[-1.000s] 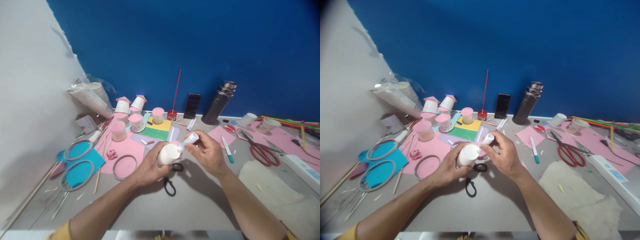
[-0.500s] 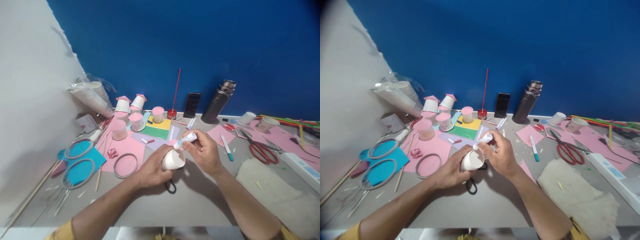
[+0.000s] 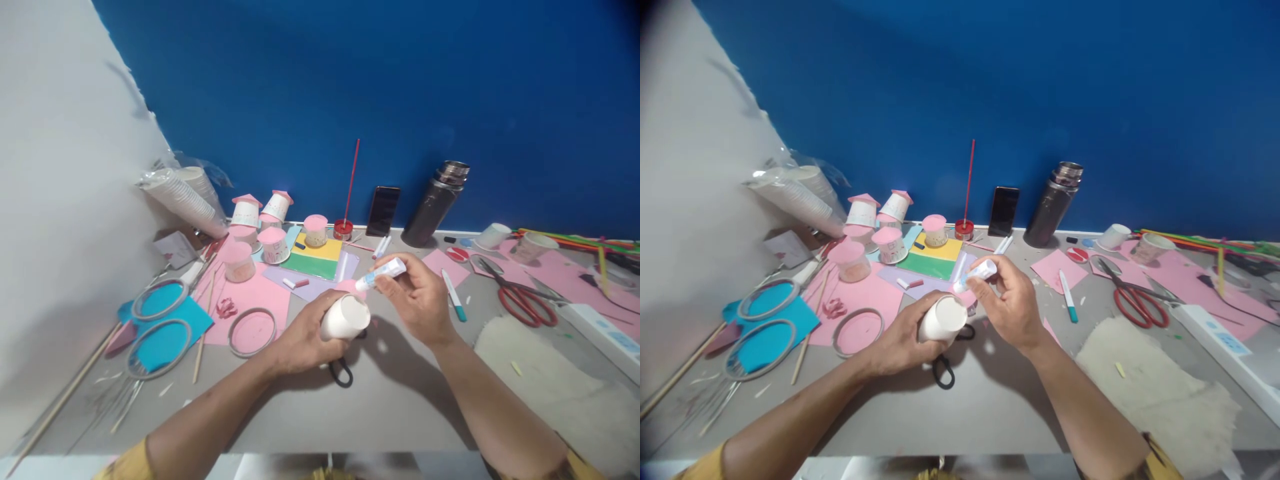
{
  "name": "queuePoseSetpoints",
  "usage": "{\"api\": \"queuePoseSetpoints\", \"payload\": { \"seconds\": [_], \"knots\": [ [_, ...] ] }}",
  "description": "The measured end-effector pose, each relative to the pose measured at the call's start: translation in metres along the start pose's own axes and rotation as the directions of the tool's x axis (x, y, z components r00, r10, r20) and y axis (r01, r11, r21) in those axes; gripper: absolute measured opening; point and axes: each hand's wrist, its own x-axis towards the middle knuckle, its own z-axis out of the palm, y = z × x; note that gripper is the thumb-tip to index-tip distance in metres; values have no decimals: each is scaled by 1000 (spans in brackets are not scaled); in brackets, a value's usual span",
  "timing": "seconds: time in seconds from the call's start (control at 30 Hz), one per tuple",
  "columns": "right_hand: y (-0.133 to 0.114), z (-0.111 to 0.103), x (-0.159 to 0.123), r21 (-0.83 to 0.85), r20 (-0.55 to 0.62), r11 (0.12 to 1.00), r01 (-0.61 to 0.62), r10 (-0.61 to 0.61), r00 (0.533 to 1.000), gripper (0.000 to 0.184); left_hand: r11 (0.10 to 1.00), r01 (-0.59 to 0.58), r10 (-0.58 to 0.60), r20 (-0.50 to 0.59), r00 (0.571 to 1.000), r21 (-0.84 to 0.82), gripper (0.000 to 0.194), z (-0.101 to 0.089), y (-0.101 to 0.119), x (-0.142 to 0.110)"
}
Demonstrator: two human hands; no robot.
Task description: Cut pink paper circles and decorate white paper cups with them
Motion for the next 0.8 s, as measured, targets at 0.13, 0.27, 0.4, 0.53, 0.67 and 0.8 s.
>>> {"api": "queuePoseSetpoints", "payload": {
  "seconds": [0.13,0.27,0.4,0.53,0.67,0.8],
  "knots": [
    [-4,5,-3,36,58,997,67,-69,996,15,997,40,-42,35,998,67,54,0,3,0],
    [0,5,3,-109,28,994,-4,7,1000,12,995,-3,-2,53,999,99,52,0,3,0],
    [4,1,7,-56,-9,989,-134,133,991,14,992,-5,0,39,999,125,51,1,1,1],
    [-1,4,5,73,88,991,-109,103,991,15,994,8,-16,73,997,105,46,2,2,0],
    [3,1,8,-68,68,985,-161,166,984,12,992,50,-53,21,998,116,48,-1,3,0],
    [8,-3,12,49,47,981,-187,185,982,17,991,90,-92,14,996,99,52,-2,3,1]
  ]
}}
